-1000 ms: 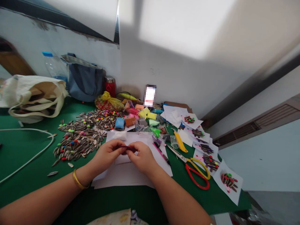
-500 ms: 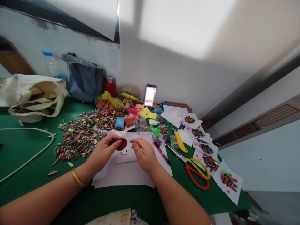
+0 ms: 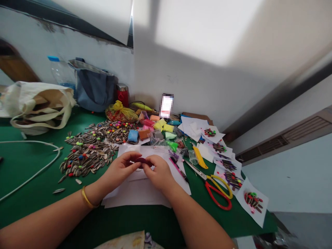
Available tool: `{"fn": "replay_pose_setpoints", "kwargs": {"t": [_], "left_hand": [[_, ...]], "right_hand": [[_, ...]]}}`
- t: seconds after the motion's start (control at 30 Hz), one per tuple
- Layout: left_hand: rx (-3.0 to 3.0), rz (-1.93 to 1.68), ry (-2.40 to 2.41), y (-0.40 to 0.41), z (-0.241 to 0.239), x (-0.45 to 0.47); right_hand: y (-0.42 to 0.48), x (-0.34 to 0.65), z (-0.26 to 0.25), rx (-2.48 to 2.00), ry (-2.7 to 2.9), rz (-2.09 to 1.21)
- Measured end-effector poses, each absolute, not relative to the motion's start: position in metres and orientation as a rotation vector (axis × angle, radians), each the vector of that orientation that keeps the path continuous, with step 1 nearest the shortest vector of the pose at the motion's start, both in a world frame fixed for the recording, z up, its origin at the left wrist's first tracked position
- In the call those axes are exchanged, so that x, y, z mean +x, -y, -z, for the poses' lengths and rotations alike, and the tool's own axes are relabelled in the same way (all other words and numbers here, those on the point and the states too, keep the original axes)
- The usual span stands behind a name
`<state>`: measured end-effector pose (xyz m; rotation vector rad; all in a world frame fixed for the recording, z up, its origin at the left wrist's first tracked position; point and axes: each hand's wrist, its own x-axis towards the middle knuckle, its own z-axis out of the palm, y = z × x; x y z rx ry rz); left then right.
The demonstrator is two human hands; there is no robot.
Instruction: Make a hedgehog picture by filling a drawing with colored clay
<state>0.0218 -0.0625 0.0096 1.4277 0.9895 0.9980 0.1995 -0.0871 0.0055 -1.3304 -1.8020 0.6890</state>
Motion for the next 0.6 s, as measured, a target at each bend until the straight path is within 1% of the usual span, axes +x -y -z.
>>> {"fn": "replay_pose_setpoints", "kwargs": {"t": [0.1,0.23,0.47,0.6], "left_hand": [[1.508,-0.966,-0.992,0.061,-0.0099,0.0209],[1.458,-0.92,-0.98,0.0612,-0.0101,0.0208],[1.593,-0.98,-0.993,0.0625,-0.01,0.0206],[1.528,-0.94,-0.965,0.0622,-0.0098,0.0202]], "right_hand": [[0.0878,0.1999,-0.0068,-1.314,1.839,-0.702],[0.0886,0.2006,-0.0102,-1.256,1.816,-0.731],[0.0894,0.1999,-0.0125,-1.297,1.872,-0.717],[0.0897,0.1987,-0.0108,-1.32,1.845,-0.713]]}}
